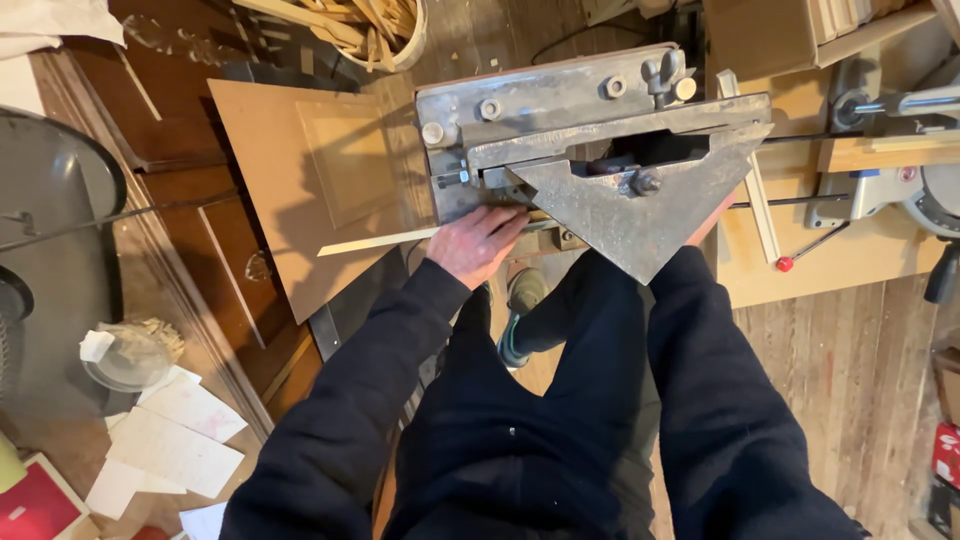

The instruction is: Cutting wooden frame moulding using a manual mitre guillotine after marking the measurement.

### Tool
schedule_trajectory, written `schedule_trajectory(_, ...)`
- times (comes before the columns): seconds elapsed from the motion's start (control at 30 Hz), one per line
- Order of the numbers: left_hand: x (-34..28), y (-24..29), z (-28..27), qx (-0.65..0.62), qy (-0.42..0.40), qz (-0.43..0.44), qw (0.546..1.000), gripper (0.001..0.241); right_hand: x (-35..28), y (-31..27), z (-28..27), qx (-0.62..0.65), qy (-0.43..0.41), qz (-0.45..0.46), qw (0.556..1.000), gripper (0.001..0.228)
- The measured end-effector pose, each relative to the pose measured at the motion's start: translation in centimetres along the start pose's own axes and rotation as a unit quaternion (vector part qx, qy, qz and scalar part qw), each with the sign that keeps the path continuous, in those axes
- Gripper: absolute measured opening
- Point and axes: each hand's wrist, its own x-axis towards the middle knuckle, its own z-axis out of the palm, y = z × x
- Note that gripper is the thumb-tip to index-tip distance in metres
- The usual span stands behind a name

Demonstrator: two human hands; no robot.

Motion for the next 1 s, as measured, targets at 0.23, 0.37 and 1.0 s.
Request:
schedule_trajectory(0.23, 0.0, -0.2, 0.4, -0.017, -0.007, -0.013, 1.000, 0.034, 0.1, -0.1, 1.9, 0.057, 0.000, 0.019, 0.998, 0.055)
schedule_trajectory(0.37, 0.0, 0.4, 0.1, -0.026, -0.001, -0.051, 0.998, 0.038, -1.9, -0.9, 1.9, 0.088, 0.013, 0.026, 0.996, 0.056)
schedule_trajectory(1.0, -2.6, 2.8, -10.8, -0.015, 0.036, -0.109, 0.993, 0.031, -1.0, -10.5, 1.7, -0.503, 0.025, -0.116, 0.856, 0.041)
